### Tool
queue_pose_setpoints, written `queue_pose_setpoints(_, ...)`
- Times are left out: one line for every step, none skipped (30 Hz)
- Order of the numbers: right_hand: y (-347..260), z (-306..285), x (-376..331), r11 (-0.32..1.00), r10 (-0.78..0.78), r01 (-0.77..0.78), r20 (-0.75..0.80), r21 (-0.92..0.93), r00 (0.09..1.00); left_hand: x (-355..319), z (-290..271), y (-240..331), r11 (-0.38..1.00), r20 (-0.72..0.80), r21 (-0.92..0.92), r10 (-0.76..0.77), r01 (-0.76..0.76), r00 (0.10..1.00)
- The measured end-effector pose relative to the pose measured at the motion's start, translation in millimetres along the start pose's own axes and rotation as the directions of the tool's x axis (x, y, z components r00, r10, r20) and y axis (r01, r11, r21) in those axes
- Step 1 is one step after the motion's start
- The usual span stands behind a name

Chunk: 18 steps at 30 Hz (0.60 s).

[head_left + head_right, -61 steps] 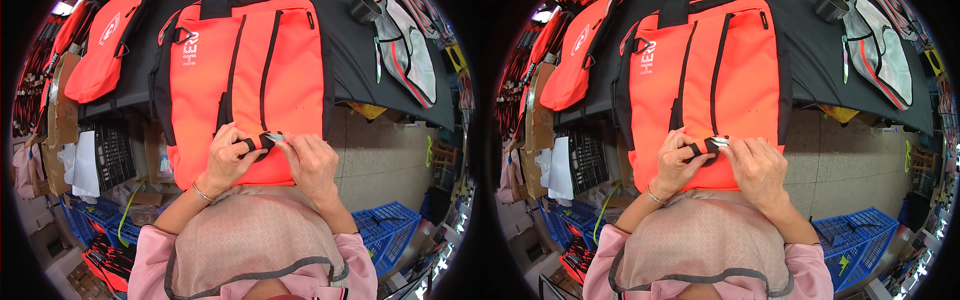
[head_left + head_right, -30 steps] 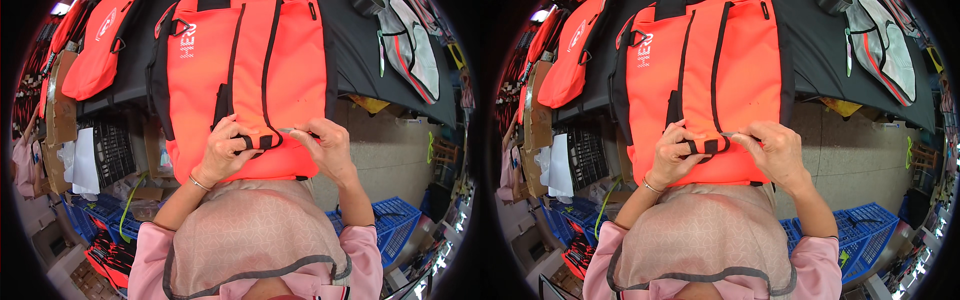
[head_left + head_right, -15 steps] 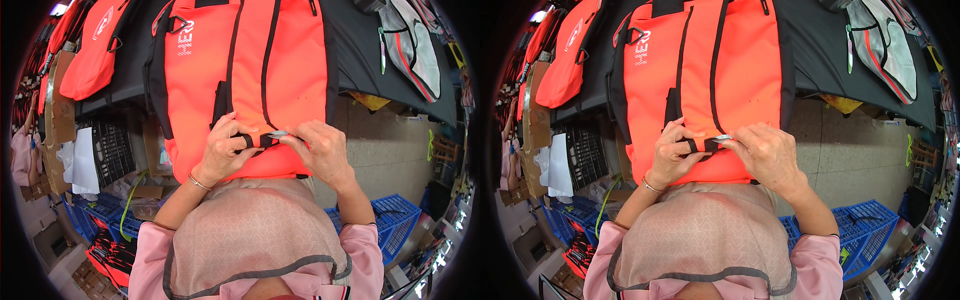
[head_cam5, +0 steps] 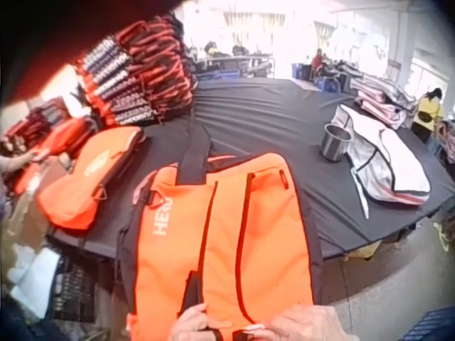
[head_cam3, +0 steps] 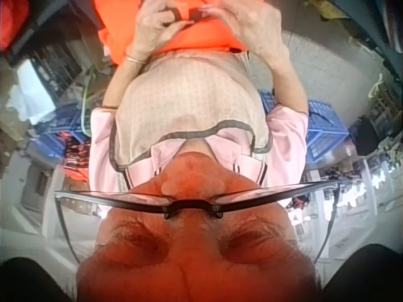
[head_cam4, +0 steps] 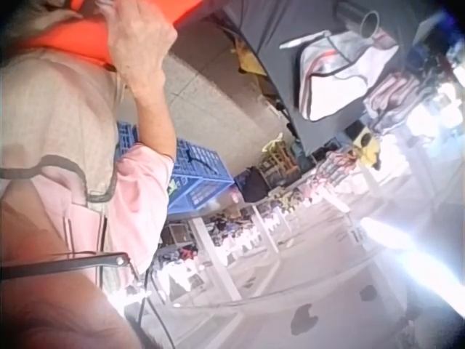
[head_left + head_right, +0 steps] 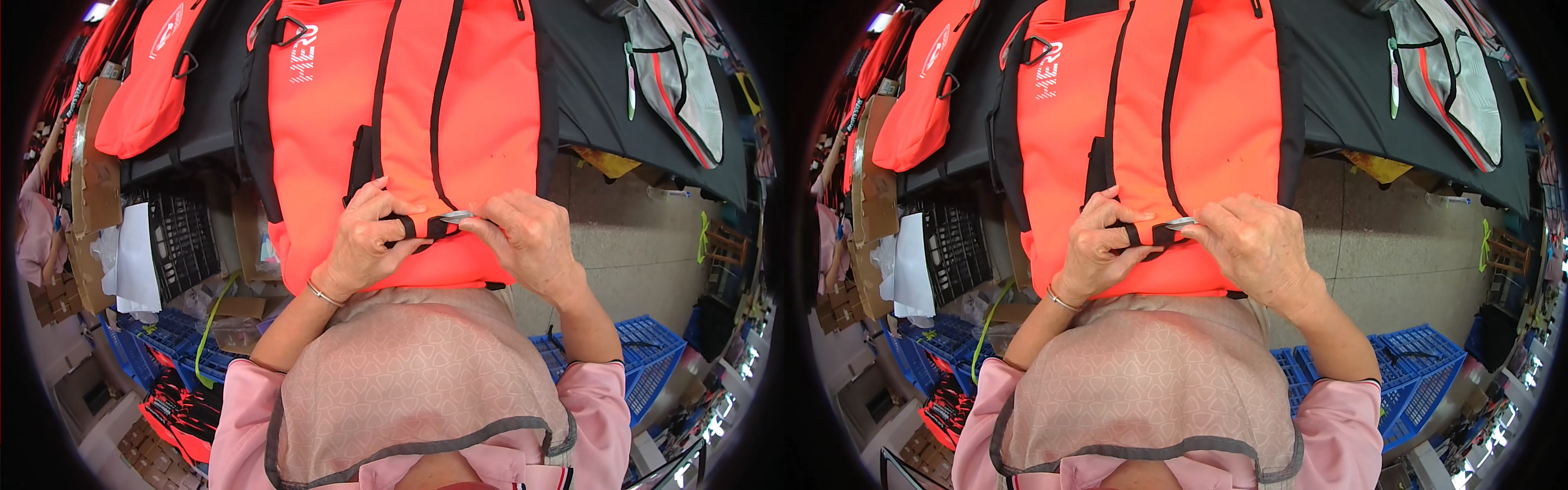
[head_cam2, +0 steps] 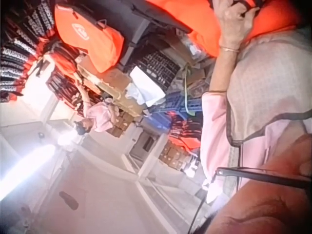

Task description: Inspecting and trimming threads on backpacks in a manufacturing facility.

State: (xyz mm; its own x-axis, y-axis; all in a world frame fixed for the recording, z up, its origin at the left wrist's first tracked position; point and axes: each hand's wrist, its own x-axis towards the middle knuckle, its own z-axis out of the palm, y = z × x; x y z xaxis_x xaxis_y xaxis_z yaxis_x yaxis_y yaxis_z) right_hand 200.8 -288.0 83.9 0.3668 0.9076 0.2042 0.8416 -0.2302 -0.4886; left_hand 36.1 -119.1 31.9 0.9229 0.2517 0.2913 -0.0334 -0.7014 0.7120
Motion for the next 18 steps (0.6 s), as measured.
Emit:
queue_pose_setpoints(1,0,0,1.000,0.000,0.000,0.001,0.001,1.000,0,0,0,1.000,0.007,0.005,0.003,-0.003,1.000)
queue_pose_setpoints(2,-1,0,0.998,0.034,-0.035,0.033,0.045,0.999,0,0,0,1.000,0.007,0.006,0.002,-0.002,1.000)
queue_pose_setpoints(3,-2,0,0.993,0.067,-0.073,0.065,0.088,0.996,0,0,0,1.000,0.013,0.003,0.001,-0.001,1.000)
queue_pose_setpoints(5,-1,0,0.993,0.068,-0.074,0.065,0.089,0.996,0,-1,0,1.000,0.018,0.000,0.001,-0.001,1.000)
queue_pose_setpoints(7,0,0,0.976,0.119,-0.136,0.110,0.171,0.987,0,-1,1,1.000,0.019,0.000,0.001,-0.001,1.000)
queue_pose_setpoints(9,1,0,0.948,0.164,-0.200,0.158,0.249,0.974,0,-1,1,1.000,0.020,-0.006,-0.005,0.005,1.000)
queue_pose_setpoints(10,0,1,0.948,0.164,-0.200,0.158,0.249,0.974,0,-1,1,1.000,0.020,-0.011,-0.011,0.011,1.000)
queue_pose_setpoints(10,-1,2,0.893,0.255,-0.326,0.247,0.309,0.935,0,-1,1,1.000,0.021,-0.011,-0.011,0.012,1.000)
queue_pose_setpoints(10,-2,2,0.821,0.335,-0.448,0.338,0.354,0.879,0,0,1,1.000,0.017,-0.014,-0.009,0.010,1.000)
queue_pose_setpoints(11,0,1,0.821,0.336,-0.449,0.338,0.353,0.879,0,0,0,1.000,0.013,-0.018,-0.007,0.008,1.000)
queue_pose_setpoints(13,2,-1,0.804,0.357,-0.459,0.310,0.378,0.881,0,0,0,1.000,0.014,-0.019,-0.006,0.007,1.000)
queue_pose_setpoints(14,4,-1,0.787,0.377,-0.466,0.284,0.404,0.882,0,0,1,1.000,0.013,-0.022,-0.014,0.015,1.000)
queue_pose_setpoints(14,3,-1,0.787,0.376,-0.466,0.285,0.405,0.882,0,0,1,0.999,0.013,-0.025,-0.022,0.022,1.000)
queue_pose_setpoints(13,1,0,0.771,0.375,-0.459,0.268,0.441,0.888,0,0,0,0.999,0.014,-0.024,-0.023,0.024,1.000)
queue_pose_setpoints(12,0,0,0.755,0.376,-0.451,0.250,0.476,0.892,-1,1,-1,0.999,0.013,-0.025,-0.022,0.022,1.000)
queue_pose_setpoints(12,0,-1,0.755,0.376,-0.452,0.251,0.475,0.892,-1,1,-2,0.999,0.012,-0.025,-0.020,0.020,1.000)
queue_pose_setpoints(10,2,-2,0.792,0.346,-0.398,0.197,0.462,0.917,-1,1,-2,0.999,0.013,-0.026,-0.021,0.021,1.000)
queue_pose_setpoints(10,2,-2,0.827,0.314,-0.344,0.142,0.445,0.939,-1,1,-2,0.999,0.016,-0.028,-0.021,0.022,1.000)
